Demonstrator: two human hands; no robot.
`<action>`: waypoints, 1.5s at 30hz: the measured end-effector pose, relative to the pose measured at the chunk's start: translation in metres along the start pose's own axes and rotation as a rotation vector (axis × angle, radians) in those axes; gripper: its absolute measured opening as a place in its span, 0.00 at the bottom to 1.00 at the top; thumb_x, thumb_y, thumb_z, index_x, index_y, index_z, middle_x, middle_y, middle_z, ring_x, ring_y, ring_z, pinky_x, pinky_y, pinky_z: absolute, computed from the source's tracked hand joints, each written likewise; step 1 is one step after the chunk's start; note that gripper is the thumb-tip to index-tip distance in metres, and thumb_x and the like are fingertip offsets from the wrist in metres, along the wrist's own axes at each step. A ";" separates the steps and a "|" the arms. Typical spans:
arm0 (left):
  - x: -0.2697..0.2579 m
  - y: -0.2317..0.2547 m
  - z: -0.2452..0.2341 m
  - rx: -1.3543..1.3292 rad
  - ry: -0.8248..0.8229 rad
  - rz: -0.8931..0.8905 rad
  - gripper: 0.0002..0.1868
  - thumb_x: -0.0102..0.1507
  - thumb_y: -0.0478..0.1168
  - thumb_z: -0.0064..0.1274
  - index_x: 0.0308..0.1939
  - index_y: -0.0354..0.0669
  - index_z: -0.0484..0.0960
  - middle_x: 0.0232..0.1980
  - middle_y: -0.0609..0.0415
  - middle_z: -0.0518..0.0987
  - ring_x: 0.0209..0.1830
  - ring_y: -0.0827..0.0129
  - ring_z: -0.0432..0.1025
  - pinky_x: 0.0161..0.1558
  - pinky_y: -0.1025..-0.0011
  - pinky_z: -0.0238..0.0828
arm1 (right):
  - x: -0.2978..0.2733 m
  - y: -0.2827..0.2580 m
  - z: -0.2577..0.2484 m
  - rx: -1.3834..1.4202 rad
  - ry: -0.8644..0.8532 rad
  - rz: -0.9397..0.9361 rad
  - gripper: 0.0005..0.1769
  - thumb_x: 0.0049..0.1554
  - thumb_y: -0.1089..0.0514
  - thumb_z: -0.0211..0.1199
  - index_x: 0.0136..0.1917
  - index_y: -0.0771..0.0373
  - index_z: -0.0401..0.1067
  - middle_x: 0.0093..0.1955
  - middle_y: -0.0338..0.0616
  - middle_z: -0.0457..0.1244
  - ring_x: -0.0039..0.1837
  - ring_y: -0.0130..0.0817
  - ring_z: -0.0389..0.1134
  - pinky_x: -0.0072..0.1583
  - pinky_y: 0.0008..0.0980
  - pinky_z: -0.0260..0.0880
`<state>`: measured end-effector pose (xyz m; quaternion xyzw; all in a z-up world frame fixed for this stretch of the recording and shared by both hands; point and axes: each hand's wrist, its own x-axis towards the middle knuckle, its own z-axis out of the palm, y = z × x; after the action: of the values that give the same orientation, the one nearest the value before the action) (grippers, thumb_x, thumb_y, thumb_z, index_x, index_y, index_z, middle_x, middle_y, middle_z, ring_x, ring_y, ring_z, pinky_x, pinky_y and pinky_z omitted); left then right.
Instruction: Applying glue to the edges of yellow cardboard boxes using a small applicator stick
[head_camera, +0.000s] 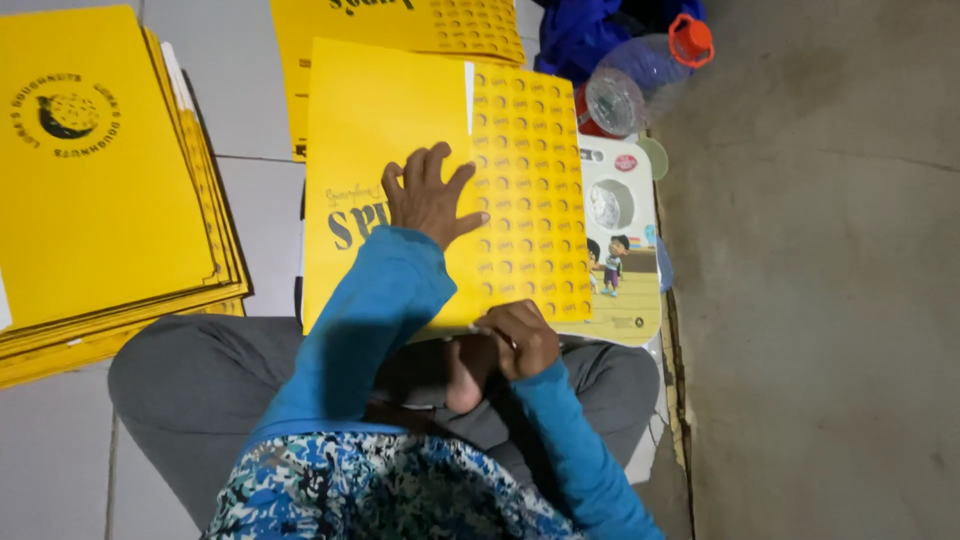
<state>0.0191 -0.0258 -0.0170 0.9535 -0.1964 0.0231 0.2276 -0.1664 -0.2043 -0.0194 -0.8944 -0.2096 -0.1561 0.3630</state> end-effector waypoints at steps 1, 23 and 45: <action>0.004 -0.001 0.002 0.020 -0.040 -0.001 0.32 0.64 0.66 0.56 0.68 0.64 0.70 0.72 0.50 0.56 0.72 0.55 0.47 0.63 0.41 0.40 | 0.002 0.001 0.002 -0.007 0.031 0.020 0.07 0.60 0.59 0.62 0.45 0.51 0.81 0.41 0.40 0.69 0.46 0.44 0.69 0.56 0.40 0.73; 0.001 0.002 0.005 0.035 0.042 0.016 0.31 0.64 0.67 0.54 0.66 0.62 0.72 0.71 0.50 0.58 0.72 0.56 0.50 0.63 0.43 0.40 | -0.010 0.034 0.021 -0.083 0.024 0.120 0.04 0.59 0.56 0.67 0.43 0.47 0.81 0.43 0.36 0.70 0.50 0.42 0.69 0.58 0.35 0.71; 0.003 -0.010 0.003 -0.031 0.025 0.035 0.22 0.71 0.58 0.44 0.69 0.69 0.72 0.70 0.53 0.59 0.72 0.58 0.51 0.65 0.45 0.44 | 0.057 0.038 0.015 -0.143 0.119 0.084 0.05 0.61 0.54 0.66 0.44 0.50 0.81 0.43 0.39 0.63 0.49 0.45 0.66 0.57 0.40 0.70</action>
<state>0.0250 -0.0201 -0.0233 0.9459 -0.2103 0.0361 0.2444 -0.0970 -0.2030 -0.0277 -0.9151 -0.1384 -0.2083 0.3163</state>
